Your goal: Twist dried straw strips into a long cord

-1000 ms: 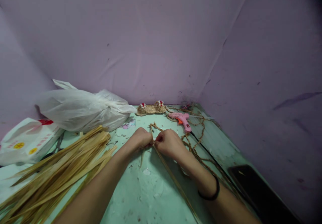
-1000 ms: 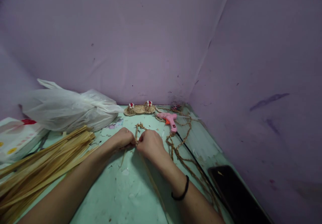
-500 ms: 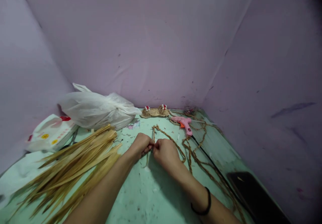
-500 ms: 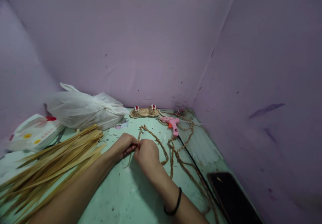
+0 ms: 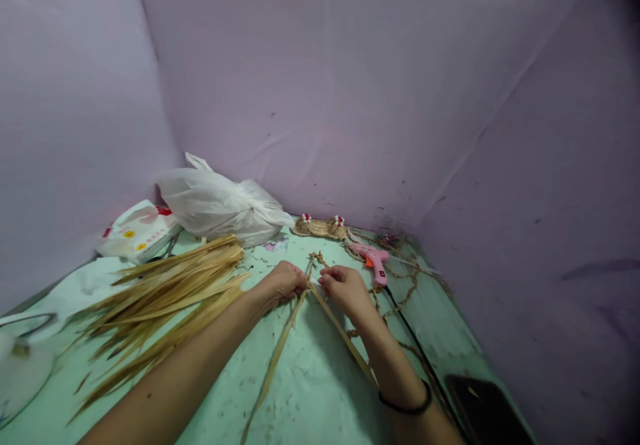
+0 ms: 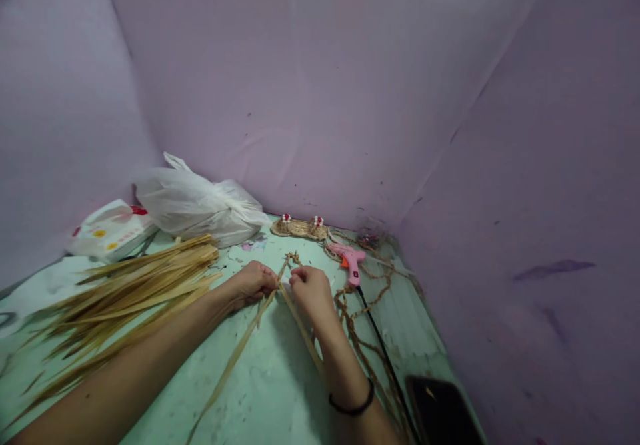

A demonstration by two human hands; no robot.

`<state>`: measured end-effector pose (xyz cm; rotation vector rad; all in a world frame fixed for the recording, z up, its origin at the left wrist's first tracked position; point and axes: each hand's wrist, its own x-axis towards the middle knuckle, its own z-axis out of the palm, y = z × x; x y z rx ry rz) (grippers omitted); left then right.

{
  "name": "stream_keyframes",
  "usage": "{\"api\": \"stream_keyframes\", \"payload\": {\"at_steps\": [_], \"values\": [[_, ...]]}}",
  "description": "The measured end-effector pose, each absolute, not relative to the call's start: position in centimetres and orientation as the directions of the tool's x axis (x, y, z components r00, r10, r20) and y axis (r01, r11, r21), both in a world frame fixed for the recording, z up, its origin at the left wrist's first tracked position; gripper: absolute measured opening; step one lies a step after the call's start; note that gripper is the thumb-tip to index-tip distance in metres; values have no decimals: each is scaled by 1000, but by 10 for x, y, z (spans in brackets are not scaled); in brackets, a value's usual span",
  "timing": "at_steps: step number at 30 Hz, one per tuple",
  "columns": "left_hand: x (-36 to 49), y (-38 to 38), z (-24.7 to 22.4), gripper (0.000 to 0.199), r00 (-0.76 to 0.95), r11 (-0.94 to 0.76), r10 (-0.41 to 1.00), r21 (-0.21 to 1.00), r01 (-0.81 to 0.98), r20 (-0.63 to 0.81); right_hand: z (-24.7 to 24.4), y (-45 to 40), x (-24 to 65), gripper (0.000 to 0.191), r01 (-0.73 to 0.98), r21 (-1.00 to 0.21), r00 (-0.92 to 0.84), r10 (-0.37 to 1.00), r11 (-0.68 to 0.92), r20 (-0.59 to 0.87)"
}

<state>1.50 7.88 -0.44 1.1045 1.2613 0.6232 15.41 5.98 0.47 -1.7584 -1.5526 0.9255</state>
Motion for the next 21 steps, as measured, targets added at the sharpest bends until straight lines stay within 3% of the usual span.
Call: {"api": "stream_keyframes", "payload": {"at_steps": [2, 5, 13, 17, 21], "values": [[14, 79, -5, 14, 262, 390, 864, 901, 190, -430, 0, 63, 147, 17, 357, -901, 0, 964, -248, -265], [14, 81, -6, 7, 289, 379, 858, 903, 202, -425, -4, 64, 138, 11, 177, -899, -75, 905, -400, -418], [13, 85, -4, 12, 276, 211, 889, 861, 462, -366, -16, 71, 140, 8, 199, -906, -6, 924, -373, -382], [12, 81, 7, 12, 166, 120, 929, 694, 710, -330, -16, 69, 135, 8, 145, -909, 37, 920, -390, -389], [15, 75, 14, 15, 76, 34, 977, 503, 864, -197, -13, 68, 135, 7, 94, -903, 16, 907, -419, -420]]}}
